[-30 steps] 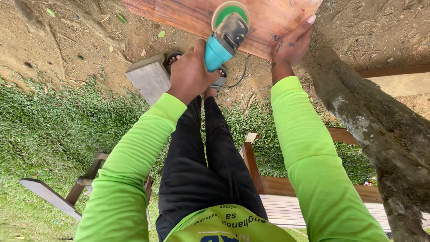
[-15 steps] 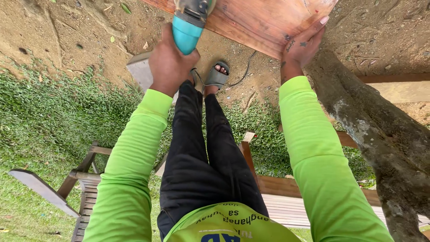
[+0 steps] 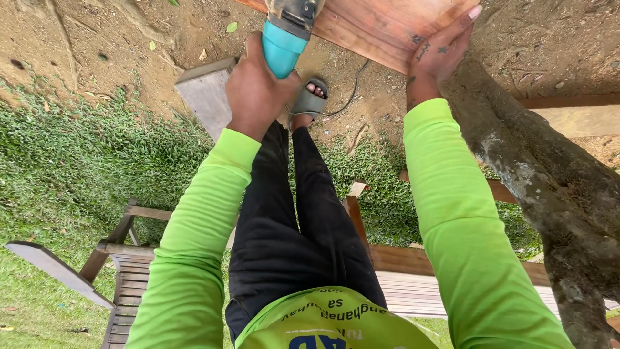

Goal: Sanding a wooden tabletop with an electric orbital sander.

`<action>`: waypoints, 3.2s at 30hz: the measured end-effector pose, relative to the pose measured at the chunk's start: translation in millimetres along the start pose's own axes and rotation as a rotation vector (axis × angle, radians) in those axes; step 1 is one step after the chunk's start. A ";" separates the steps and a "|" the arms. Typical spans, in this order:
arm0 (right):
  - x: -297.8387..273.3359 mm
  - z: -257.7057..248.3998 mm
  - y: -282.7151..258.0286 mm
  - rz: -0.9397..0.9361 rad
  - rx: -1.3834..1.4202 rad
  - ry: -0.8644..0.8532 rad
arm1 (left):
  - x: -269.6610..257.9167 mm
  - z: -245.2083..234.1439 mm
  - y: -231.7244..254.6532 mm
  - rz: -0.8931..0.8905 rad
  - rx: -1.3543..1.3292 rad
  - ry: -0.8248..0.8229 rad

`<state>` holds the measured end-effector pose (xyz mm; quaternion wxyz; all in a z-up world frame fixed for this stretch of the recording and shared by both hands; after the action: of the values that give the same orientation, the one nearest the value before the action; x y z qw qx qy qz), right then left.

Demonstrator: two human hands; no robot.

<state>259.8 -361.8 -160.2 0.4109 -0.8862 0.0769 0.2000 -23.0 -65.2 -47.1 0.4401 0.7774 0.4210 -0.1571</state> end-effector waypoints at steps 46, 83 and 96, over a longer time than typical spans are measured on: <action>-0.6 6.3 -12.9 -0.100 0.112 -0.049 | -28.4 11.4 -2.0 0.127 0.028 -0.006; 23.8 6.5 25.0 -0.101 0.267 -0.083 | -12.2 -38.6 -55.7 0.045 0.087 0.053; 30.4 -1.7 33.3 -0.128 0.119 -0.006 | -3.8 -67.9 -76.4 0.067 0.105 0.133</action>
<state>277.9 -383.9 -195.2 0.4750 -0.8626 0.0306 0.1712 -94.4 8.1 -48.7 0.3749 0.8217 0.4143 -0.1123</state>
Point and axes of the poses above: each hand's wrist, its own x-axis towards the middle knuckle, its own z-axis out of the palm, y = z × x, the point moved 8 cm from there along x, towards the middle knuckle, and after that the axes turned 11 degrees about -y, right-handed, at the moved point
